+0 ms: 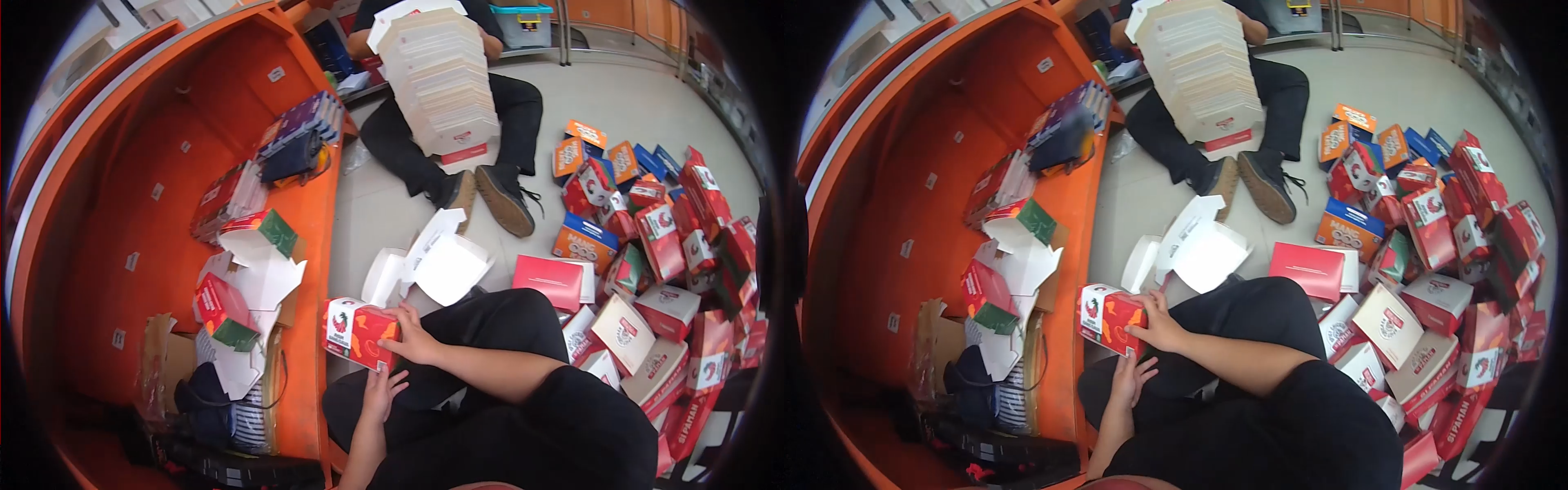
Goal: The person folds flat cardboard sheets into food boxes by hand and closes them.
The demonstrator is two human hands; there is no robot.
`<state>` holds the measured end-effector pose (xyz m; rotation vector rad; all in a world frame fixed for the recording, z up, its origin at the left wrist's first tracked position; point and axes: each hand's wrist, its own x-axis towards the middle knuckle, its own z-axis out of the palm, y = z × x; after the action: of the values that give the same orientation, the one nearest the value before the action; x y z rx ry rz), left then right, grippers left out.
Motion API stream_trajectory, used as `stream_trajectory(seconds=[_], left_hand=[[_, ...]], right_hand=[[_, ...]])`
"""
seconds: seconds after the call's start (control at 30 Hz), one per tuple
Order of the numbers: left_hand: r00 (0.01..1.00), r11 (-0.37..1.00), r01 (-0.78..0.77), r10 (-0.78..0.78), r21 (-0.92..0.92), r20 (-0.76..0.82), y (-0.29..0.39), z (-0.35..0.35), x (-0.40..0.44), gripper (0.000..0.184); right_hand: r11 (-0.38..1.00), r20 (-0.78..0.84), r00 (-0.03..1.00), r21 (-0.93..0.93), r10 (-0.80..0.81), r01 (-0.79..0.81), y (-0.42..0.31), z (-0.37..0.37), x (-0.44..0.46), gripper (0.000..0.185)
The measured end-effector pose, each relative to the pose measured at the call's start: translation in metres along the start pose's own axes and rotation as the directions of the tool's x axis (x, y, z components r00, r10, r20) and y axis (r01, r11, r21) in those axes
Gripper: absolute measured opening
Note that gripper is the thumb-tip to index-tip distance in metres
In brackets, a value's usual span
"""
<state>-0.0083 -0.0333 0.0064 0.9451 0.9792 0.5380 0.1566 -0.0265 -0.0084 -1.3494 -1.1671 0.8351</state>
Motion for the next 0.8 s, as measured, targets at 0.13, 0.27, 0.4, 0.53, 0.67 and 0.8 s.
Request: stream_trajectory(seconds=[0.13,0.27,0.4,0.53,0.67,0.8], left_hand=[[0.999,0.997,-0.032,0.033,-0.071,0.013,0.005,-0.001,-0.004,0.05],[0.983,0.998,-0.059,0.058,0.004,0.173,-0.002,-0.007,-0.004,0.047],[0.972,0.961,-0.165,0.121,0.222,0.202,-0.01,-0.007,-0.008,0.037],[0.974,0.966,-0.139,0.094,0.216,0.204,-0.011,-0.01,0.003,0.037],[0.974,0.967,-0.029,-0.029,0.253,0.223,0.007,0.012,0.008,0.038],[0.956,0.933,-0.169,0.076,0.318,0.285,-0.015,0.003,0.006,0.033]], right_hand=[[0.964,0.112,0.968,0.12,0.225,-0.238,-0.007,-0.015,0.001,0.073],[0.847,0.103,0.936,0.399,0.338,-0.35,-0.022,-0.064,0.007,0.069],[0.882,-0.43,0.839,-0.456,-0.334,0.118,-0.134,-0.226,-0.001,0.059],[0.61,-0.532,0.422,-0.79,-0.735,0.066,-0.296,-0.369,-0.115,0.052],[0.329,-0.658,0.264,-0.634,-0.706,-0.7,-0.263,-0.459,-0.219,0.044],[-0.472,-0.762,0.647,-0.584,0.036,-0.661,-0.111,-0.372,-0.193,0.038]])
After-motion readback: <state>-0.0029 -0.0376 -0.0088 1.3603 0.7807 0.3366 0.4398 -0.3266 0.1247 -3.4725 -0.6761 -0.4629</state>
